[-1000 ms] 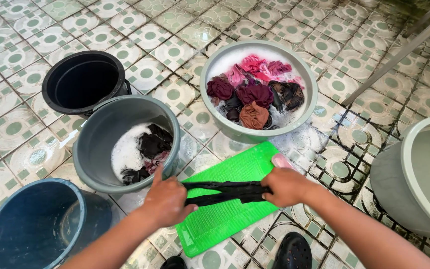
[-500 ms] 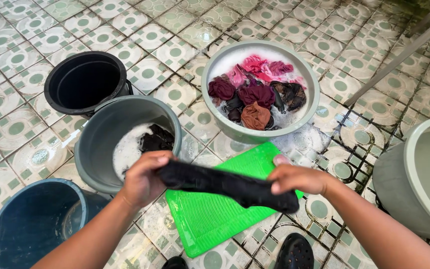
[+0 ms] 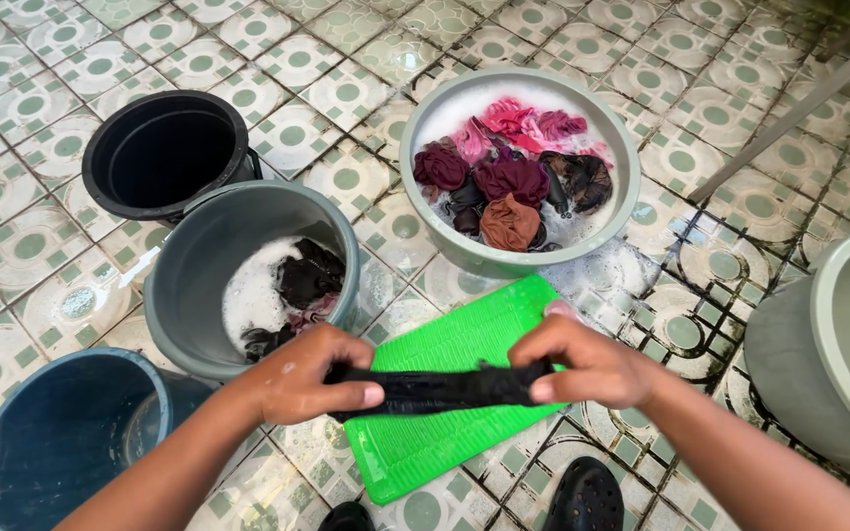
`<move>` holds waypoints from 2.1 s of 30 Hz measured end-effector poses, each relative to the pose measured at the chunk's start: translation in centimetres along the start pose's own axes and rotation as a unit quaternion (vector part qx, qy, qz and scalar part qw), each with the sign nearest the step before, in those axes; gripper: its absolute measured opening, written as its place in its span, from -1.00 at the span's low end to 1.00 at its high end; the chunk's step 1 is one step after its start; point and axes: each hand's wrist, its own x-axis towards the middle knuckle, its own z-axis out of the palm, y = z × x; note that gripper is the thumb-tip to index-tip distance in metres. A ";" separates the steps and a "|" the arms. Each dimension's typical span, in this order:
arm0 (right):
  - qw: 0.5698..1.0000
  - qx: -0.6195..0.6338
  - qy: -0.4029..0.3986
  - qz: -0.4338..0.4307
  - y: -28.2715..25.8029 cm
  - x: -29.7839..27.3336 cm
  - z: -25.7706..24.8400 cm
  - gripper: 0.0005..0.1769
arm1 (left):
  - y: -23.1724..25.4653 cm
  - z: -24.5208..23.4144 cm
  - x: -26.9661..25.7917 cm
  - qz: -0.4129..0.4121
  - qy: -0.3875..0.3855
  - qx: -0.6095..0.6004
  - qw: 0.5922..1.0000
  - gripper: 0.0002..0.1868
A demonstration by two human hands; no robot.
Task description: Manually wash clothes using a washboard and basins of soapy water.
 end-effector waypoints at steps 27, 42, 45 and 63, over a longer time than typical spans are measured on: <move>0.693 -0.431 -0.005 0.578 -2.0 -0.2 0.1 -0.34 | -4.0 5.0 0.5 -0.053 -0.020 0.804 0.592 -0.55; 0.842 -0.424 -0.011 0.333 23.7 -12.1 6.8 -0.88 | -22.1 21.5 -5.4 0.204 -0.201 0.473 0.833 -0.65; 0.752 -0.479 0.206 0.404 22.5 -9.7 0.0 -0.34 | -21.7 20.1 -3.9 0.095 -0.109 0.475 0.868 0.05; 0.766 -0.599 0.142 0.186 29.2 2.3 0.8 -0.64 | -24.1 21.2 -4.6 0.048 0.065 0.609 0.789 0.59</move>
